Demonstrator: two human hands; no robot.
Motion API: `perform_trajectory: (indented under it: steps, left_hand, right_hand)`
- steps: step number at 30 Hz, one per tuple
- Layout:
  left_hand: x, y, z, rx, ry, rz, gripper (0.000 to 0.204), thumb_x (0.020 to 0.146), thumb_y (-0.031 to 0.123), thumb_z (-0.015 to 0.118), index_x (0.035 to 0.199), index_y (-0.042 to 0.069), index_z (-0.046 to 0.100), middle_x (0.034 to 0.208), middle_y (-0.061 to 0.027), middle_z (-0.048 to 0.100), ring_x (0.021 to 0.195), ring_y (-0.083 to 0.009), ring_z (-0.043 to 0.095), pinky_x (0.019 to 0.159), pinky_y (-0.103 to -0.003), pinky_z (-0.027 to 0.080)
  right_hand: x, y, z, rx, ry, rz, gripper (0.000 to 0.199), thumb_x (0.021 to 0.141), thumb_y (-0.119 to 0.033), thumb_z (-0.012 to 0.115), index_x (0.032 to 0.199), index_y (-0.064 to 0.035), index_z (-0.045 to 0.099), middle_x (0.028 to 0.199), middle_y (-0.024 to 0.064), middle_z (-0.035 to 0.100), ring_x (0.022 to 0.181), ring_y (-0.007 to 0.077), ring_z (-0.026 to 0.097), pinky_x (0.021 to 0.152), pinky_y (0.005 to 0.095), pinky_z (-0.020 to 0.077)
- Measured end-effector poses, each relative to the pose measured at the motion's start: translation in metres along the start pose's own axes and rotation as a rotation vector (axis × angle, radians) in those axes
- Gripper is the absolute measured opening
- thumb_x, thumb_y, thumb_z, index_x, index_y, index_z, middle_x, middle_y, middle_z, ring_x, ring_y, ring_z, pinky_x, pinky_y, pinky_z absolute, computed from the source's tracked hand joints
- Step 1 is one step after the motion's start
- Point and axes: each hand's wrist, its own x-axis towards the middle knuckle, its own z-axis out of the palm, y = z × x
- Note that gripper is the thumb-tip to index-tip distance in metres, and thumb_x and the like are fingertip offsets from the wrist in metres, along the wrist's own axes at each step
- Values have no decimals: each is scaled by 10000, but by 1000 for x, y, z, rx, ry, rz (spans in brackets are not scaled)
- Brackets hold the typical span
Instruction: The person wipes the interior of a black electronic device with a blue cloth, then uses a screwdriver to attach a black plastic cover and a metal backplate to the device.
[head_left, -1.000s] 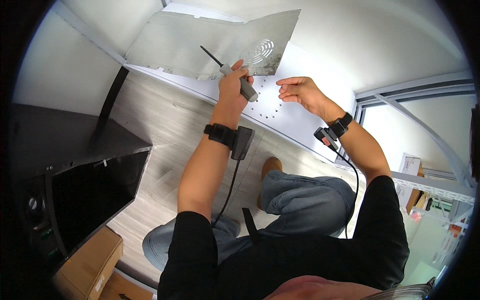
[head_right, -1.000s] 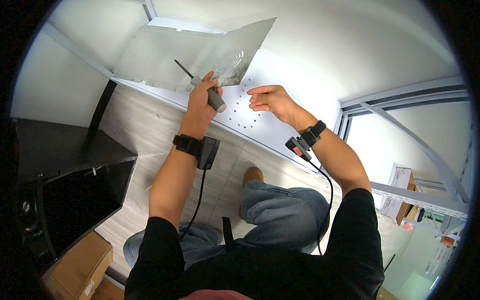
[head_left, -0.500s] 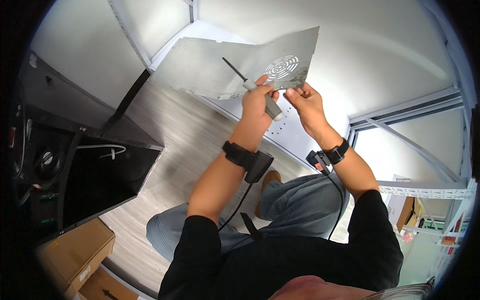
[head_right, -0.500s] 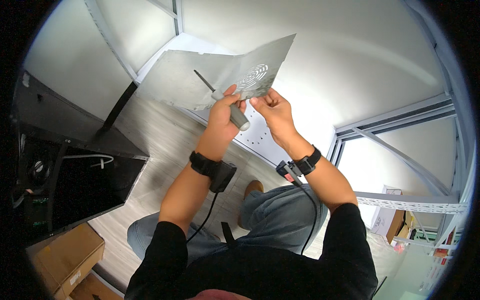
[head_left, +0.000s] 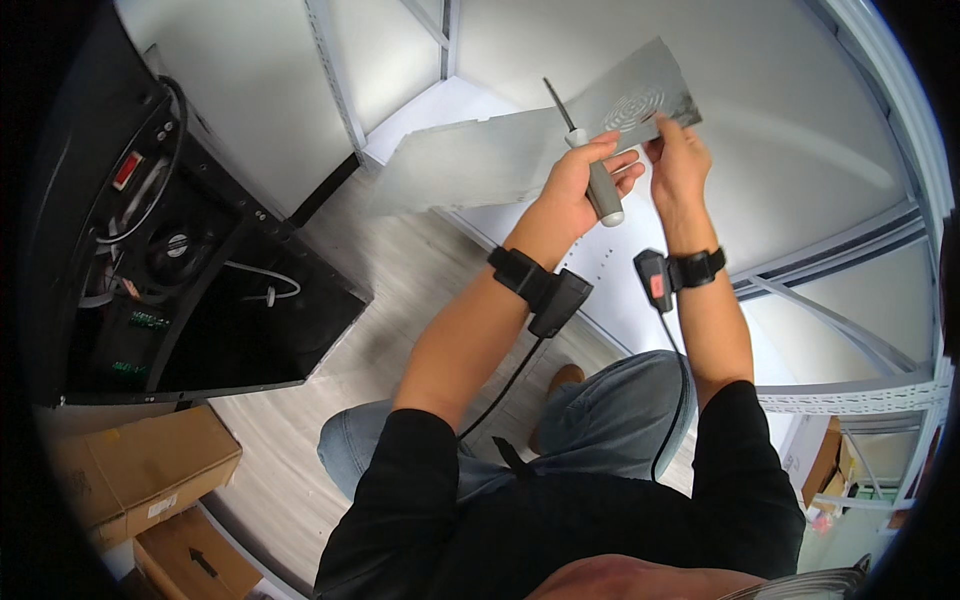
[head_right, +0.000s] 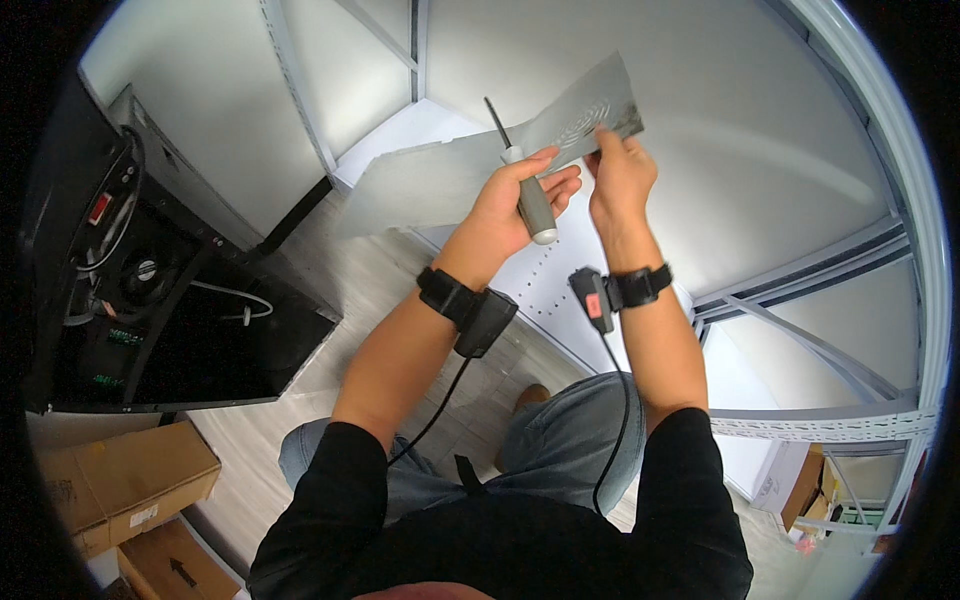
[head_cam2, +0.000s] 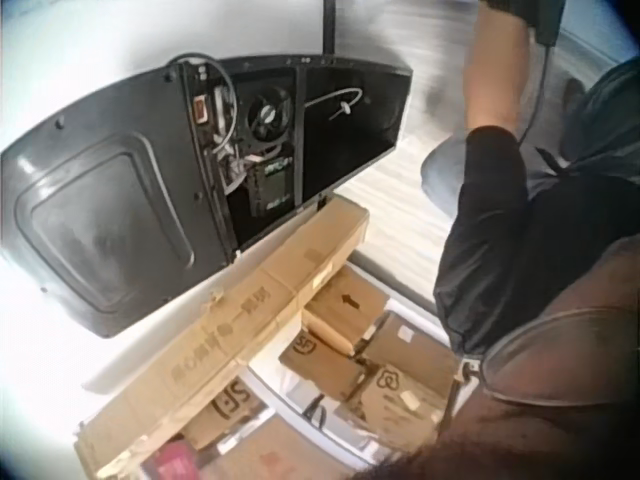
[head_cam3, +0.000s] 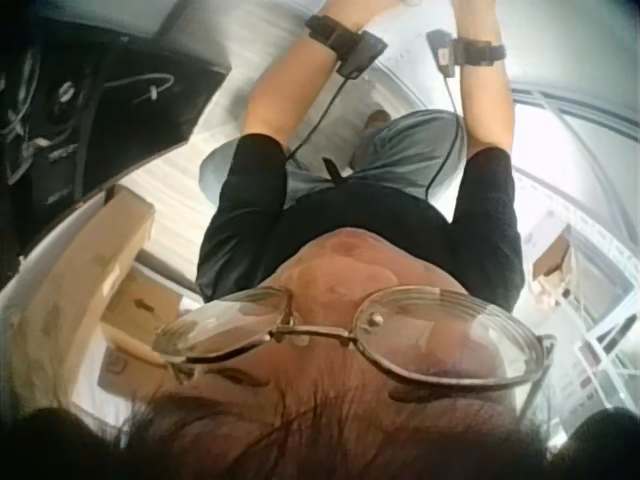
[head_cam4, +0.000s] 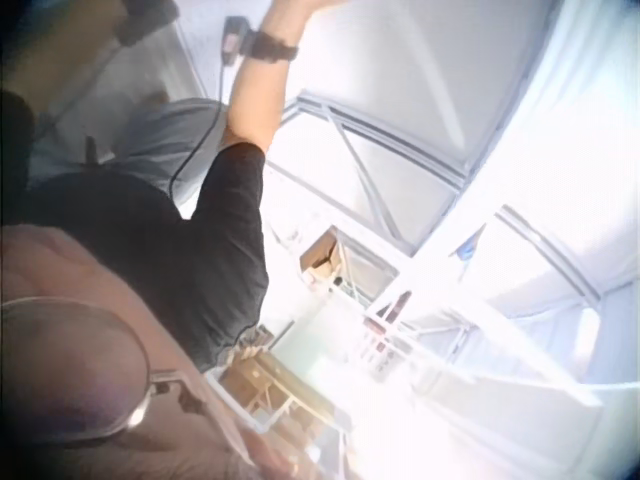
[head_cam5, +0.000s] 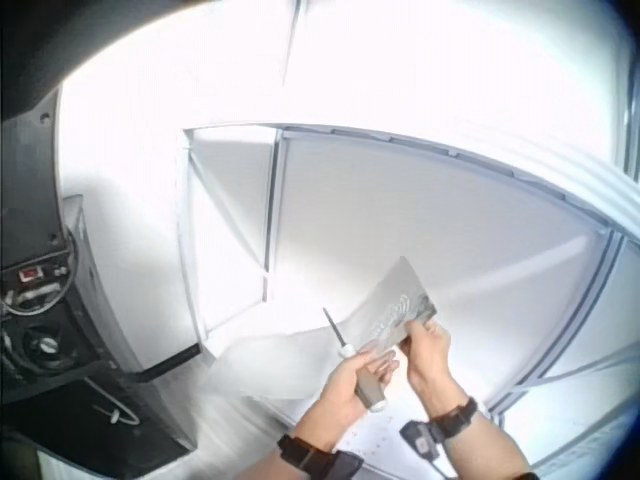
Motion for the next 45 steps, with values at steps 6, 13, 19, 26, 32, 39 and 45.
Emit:
perform_trajectory:
  steps: [6,13,19,26,32,39,45]
  left_hand:
    - [-29,55,-4,303,-37,63,442,910,116,540,1324,13,424,1256,-228,537,953,-282,631,756,-329,542]
    - [-23,113,-51,568,315,341,429,895,130,552,1296,14,456,1165,-169,554,962,-247,618,742,-333,545]
    - [-25,145,-82,837,588,524,534,828,78,567,1349,35,463,1167,-108,546,1119,-207,526,887,-322,455]
    - [-30,150,-110,899,534,753,651,843,138,606,1449,86,373,1268,-91,519,1131,-192,486,971,-302,361]
    - [-46,136,-121,1018,540,944,568,919,224,625,1415,57,402,1240,-74,548,1114,-171,514,979,-298,376]
    - [-90,112,-113,1066,786,1075,226,939,228,605,1021,24,553,914,0,559,830,-92,504,772,-256,426]
    - [-151,77,-111,1086,979,1266,203,938,222,606,930,35,527,793,-8,546,749,-102,500,703,-274,438]
  right_hand:
    - [58,-30,17,-76,40,-69,194,845,-72,654,1000,39,616,861,59,615,670,126,509,638,284,438]
    - [75,-44,52,-46,17,-100,556,842,-32,673,1313,133,426,1181,200,574,1031,205,534,834,371,457]
    - [43,-59,78,91,-70,-86,501,867,-7,644,1284,159,421,1228,227,554,1104,253,547,941,342,443]
    - [24,-75,74,148,-132,-99,185,917,-24,568,1060,94,567,1018,134,636,926,202,626,866,335,532]
    - [33,-84,47,234,-330,-71,179,921,-24,550,1039,109,564,1032,179,633,897,233,637,846,351,551]
    - [56,-65,36,346,-408,-16,137,949,-24,495,1044,58,552,1056,132,633,999,229,618,977,478,493]
    - [69,-49,40,576,-881,39,184,939,-7,518,1091,94,542,1093,163,622,1042,258,601,1021,482,452]
